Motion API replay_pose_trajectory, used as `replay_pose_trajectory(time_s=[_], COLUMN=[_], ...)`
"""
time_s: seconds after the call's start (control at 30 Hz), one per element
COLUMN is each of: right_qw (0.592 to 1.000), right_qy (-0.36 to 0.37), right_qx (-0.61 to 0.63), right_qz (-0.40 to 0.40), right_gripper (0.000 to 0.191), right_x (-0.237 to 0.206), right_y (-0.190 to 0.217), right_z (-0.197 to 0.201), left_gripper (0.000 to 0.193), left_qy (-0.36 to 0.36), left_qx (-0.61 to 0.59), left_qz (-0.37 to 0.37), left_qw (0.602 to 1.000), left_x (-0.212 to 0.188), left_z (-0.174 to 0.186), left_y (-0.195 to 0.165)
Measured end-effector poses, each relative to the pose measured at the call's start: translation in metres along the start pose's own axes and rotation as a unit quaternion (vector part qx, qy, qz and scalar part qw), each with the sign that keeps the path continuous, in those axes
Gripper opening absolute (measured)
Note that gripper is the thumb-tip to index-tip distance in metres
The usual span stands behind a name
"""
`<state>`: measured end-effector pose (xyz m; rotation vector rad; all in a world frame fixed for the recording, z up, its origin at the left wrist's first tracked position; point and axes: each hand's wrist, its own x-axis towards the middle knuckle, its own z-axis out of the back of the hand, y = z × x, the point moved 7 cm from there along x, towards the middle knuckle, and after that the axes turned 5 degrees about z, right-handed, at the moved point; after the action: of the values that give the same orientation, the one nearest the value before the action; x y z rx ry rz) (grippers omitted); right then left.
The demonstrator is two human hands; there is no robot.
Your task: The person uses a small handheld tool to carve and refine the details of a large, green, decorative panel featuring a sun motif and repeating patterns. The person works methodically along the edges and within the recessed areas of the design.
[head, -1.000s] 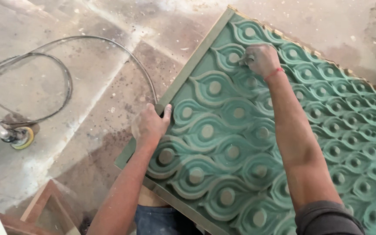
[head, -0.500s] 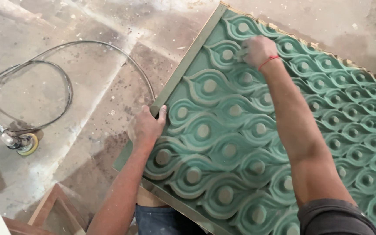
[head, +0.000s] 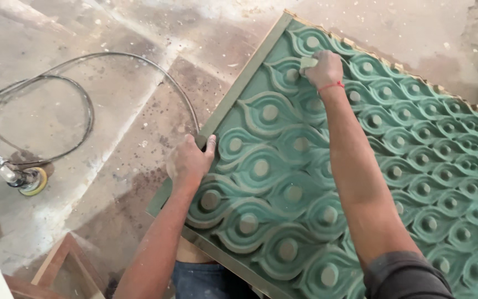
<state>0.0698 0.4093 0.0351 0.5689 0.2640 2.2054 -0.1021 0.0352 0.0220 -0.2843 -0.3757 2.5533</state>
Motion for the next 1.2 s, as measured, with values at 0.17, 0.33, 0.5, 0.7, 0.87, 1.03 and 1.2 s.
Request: replay_pose_trajectory(time_s=[0.17,0.33,0.5,0.7,0.87,1.03,1.2], right_qw=[0.996,0.997,0.983,0.963,0.956,0.947,0.941], right_qy=[0.002,0.013,-0.098,0.001,0.024,0.049,-0.001], right_qx=[-0.076,-0.057,-0.011,0.086,0.072,0.159,0.175], right_qz=[0.036,0.05,0.157,0.257,0.283,0.275,0.289], right_gripper=[0.025,0.029,0.012,0.012,0.02,0.022,0.018], right_x=[-0.016,-0.01,-0.009,-0.032,-0.023,-0.02,-0.027], right_y=[0.005,0.013,0.031,0.019,0.02,0.014,0.019], right_z=[0.015,0.007,0.017,0.02,0.011,0.003,0.007], left_gripper=[0.063,0.063,0.063,0.062,0.062,0.062,0.063], left_qy=[0.005,0.021,0.016,0.016,0.009,0.015,0.02], left_qx=[0.001,-0.001,-0.001,-0.017,-0.017,-0.015,-0.013], left_qz=[-0.005,0.018,0.002,0.006,-0.005,-0.004,-0.002], left_qw=[1.0,1.0,1.0,1.0,1.0,1.0,1.0], left_x=[0.001,0.002,0.0,-0.001,0.001,0.001,0.001], left_z=[-0.002,-0.002,0.004,0.003,0.002,0.001,-0.001], left_y=[0.001,0.002,0.0,0.002,0.002,0.002,0.003])
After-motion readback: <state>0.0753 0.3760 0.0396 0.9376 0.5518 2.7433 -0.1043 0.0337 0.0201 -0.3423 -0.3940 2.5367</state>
